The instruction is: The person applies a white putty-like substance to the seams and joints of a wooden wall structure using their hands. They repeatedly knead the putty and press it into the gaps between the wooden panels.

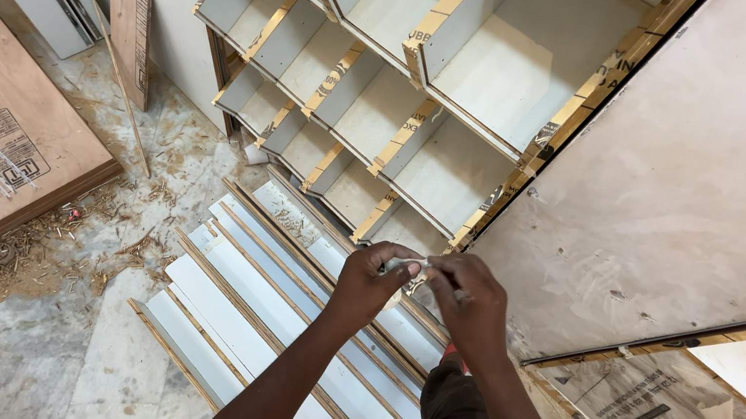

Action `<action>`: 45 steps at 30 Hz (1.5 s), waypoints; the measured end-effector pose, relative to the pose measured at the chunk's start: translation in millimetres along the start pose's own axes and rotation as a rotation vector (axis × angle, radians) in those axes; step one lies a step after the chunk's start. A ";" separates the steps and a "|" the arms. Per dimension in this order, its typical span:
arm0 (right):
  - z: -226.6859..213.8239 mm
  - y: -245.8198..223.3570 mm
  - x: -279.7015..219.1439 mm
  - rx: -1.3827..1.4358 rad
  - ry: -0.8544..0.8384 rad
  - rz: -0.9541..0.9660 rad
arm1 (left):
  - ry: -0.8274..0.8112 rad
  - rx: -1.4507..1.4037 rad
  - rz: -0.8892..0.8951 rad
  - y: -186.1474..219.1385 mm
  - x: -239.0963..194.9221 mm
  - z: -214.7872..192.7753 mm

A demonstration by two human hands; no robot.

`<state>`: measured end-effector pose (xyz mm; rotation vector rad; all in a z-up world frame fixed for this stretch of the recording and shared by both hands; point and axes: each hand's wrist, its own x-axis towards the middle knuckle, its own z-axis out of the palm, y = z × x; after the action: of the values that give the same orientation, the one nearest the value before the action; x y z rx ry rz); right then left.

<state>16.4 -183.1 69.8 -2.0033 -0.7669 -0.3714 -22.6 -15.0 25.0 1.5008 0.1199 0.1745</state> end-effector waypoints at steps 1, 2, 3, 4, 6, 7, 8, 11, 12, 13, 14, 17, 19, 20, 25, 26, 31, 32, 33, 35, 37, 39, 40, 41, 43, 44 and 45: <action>-0.2 -1.8 0.0 0.015 -0.020 0.068 | -0.009 0.018 0.031 1.4 -1.2 0.2; 0.5 -1.8 -0.1 0.031 -0.039 0.135 | -0.020 0.037 0.064 2.8 -2.1 -0.4; 1.1 -0.3 -0.8 0.048 -0.058 0.202 | -0.030 0.056 0.096 4.1 -2.8 -0.9; 1.5 2.4 -1.7 0.068 -0.054 0.221 | -0.043 0.086 0.127 5.4 -3.9 -1.4; 3.5 10.1 -5.0 0.109 -0.046 0.261 | -0.069 0.145 0.185 6.9 -7.3 -2.0; 6.3 14.5 -6.5 0.200 -0.051 0.342 | -0.071 0.119 0.166 7.1 -8.5 -1.9; 9.1 18.9 -7.9 0.291 -0.054 0.423 | -0.075 0.094 0.146 7.0 -9.3 -1.4; 12.3 26.8 -10.9 0.388 -0.033 0.569 | -0.065 0.058 0.056 6.4 -12.0 1.3; 12.2 27.0 -10.9 0.391 -0.022 0.601 | -0.056 0.052 0.021 6.2 -12.7 2.3; 11.6 25.3 -12.3 0.410 -0.020 0.556 | -0.044 0.038 0.017 6.0 -12.7 2.6; 10.1 22.4 -15.2 0.427 -0.020 0.511 | -0.030 0.023 0.011 5.3 -13.0 3.3; 12.0 14.2 -17.2 0.388 -0.061 0.397 | -0.026 0.049 0.084 2.2 -15.4 2.2; 10.5 13.2 -16.5 0.447 -0.099 0.451 | -0.051 0.025 0.096 -1.5 -15.4 1.4; 7.9 15.0 -14.8 0.536 -0.122 0.537 | -0.066 -0.019 0.070 -3.7 -14.4 1.2; 7.0 26.4 -17.6 0.794 -0.130 0.748 | -0.136 -0.196 -0.026 -9.6 -18.6 -3.8; 8.8 29.4 -18.9 0.810 -0.126 0.760 | -0.138 -0.215 -0.034 -9.6 -19.9 -3.6; 15.3 34.8 -22.0 0.742 -0.036 0.690 | -0.135 -0.253 -0.021 -7.4 -21.9 -4.8; 14.1 32.2 -22.5 0.700 -0.021 0.636 | -0.129 -0.239 -0.019 -7.7 -22.6 -4.8; 12.3 28.6 -22.5 0.659 -0.006 0.583 | -0.123 -0.225 -0.016 -8.0 -23.4 -4.8; 6.0 19.8 -23.3 0.590 -0.035 0.539 | -0.099 -0.189 0.010 -8.8 -24.3 -4.0; 4.2 12.0 -24.3 0.476 -0.061 0.452 | -0.087 -0.169 0.035 -10.0 -25.1 -2.6; 5.5 9.9 -27.1 0.317 -0.086 0.322 | -0.089 -0.164 0.059 -11.7 -25.7 -0.6; 5.5 13.2 -26.5 0.389 -0.117 0.400 | -0.104 -0.176 0.051 -12.2 -25.9 -1.1; 5.4 18.5 -24.3 0.461 -0.149 0.478 | -0.119 -0.188 0.044 -12.3 -26.1 -2.7; 3.9 28.4 -24.0 0.618 -0.193 0.603 | -0.150 -0.194 0.022 -11.5 -28.2 -6.5; 2.1 32.3 -24.4 0.701 -0.203 0.650 | -0.167 -0.188 0.007 -10.6 -29.6 -8.1; 1.6 34.5 -25.0 0.785 -0.213 0.697 | -0.183 -0.182 -0.007 -9.7 -30.3 -9.2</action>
<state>19.7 -203.9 32.8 -1.4278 -0.2241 0.4939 -53.7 -12.3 13.8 1.3273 -0.0376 0.0404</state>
